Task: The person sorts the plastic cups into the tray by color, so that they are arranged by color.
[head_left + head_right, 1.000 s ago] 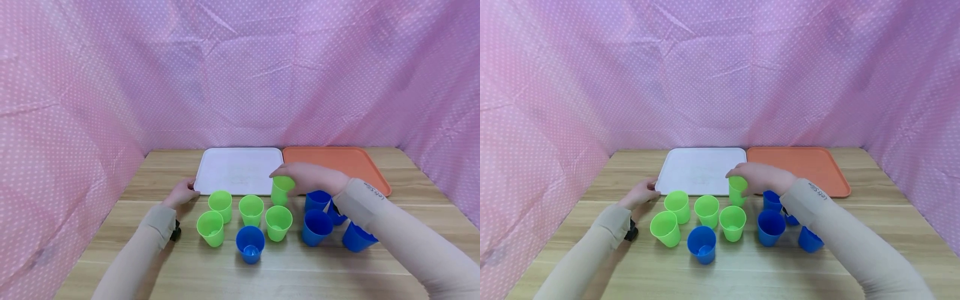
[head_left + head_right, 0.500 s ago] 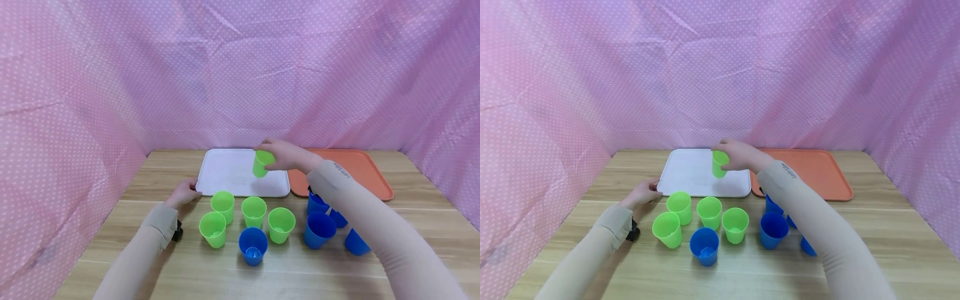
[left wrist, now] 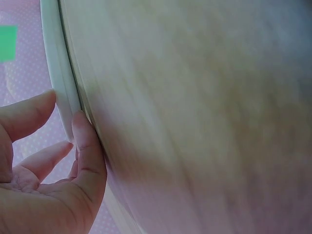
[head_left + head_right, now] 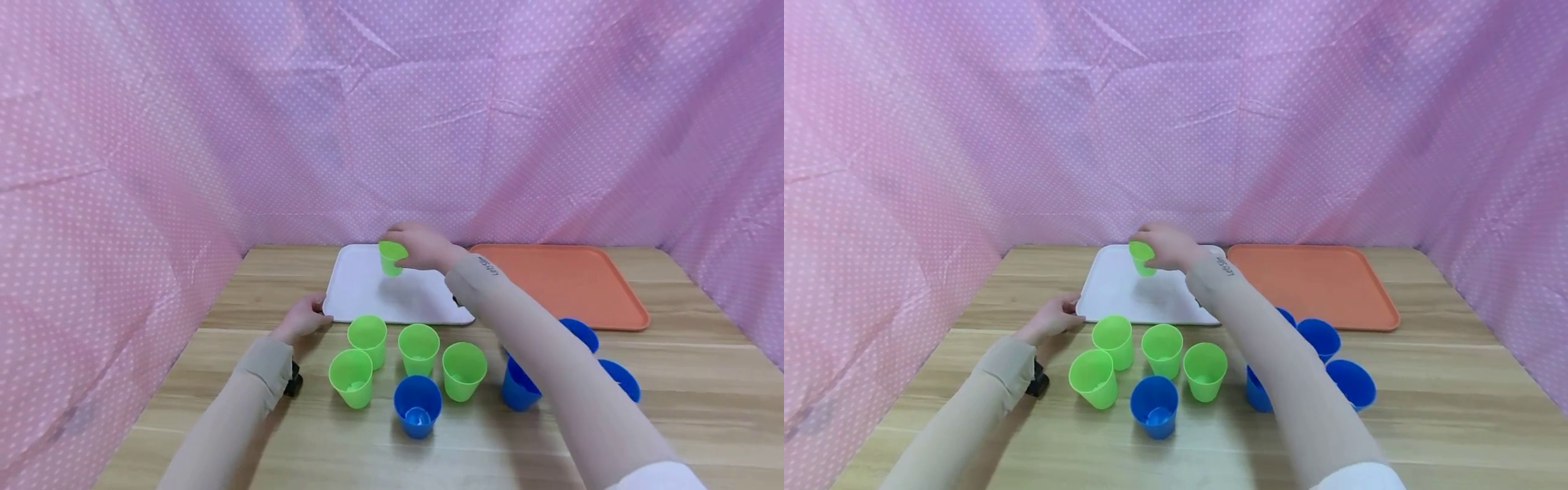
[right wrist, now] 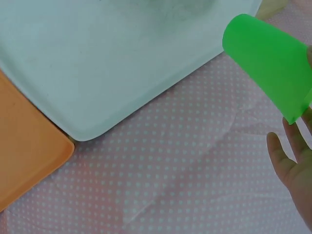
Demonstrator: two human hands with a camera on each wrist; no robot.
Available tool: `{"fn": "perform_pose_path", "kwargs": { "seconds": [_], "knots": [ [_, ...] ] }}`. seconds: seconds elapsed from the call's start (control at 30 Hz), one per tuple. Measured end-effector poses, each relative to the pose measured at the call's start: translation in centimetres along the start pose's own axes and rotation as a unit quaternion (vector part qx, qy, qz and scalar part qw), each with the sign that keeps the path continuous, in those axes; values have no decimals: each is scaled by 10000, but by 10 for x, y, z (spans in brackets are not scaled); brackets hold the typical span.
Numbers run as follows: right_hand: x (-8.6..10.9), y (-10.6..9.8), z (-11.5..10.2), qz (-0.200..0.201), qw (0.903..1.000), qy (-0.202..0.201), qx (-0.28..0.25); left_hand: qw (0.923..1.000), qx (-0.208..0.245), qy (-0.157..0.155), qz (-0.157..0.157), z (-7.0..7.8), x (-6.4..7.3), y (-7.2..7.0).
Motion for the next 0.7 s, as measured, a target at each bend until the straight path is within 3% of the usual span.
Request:
{"fn": "perform_pose_path", "kwargs": {
  "seconds": [0.1,0.37,0.57,0.7],
  "knots": [
    [-6,7,-4,46,9998,-81,182,10000,19,-68,-20,1,2,1],
    [-15,35,-3,-399,9988,106,266,9999,36,-146,51,0,6,3],
    [-17,43,-3,-502,9984,138,237,10000,-15,-46,53,3,6,1],
    [-16,47,-1,-631,9974,237,247,9998,-93,-166,64,2,7,1]
  ]
}}
Point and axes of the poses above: each hand's wrist, its own x-axis away from the middle knuckle, its own y-axis out of the palm, z = x × y, the point moved 10 cm from there along -x, towards the middle knuckle, and after that the axes turned 13 degrees about y, right-handed, at the moved point
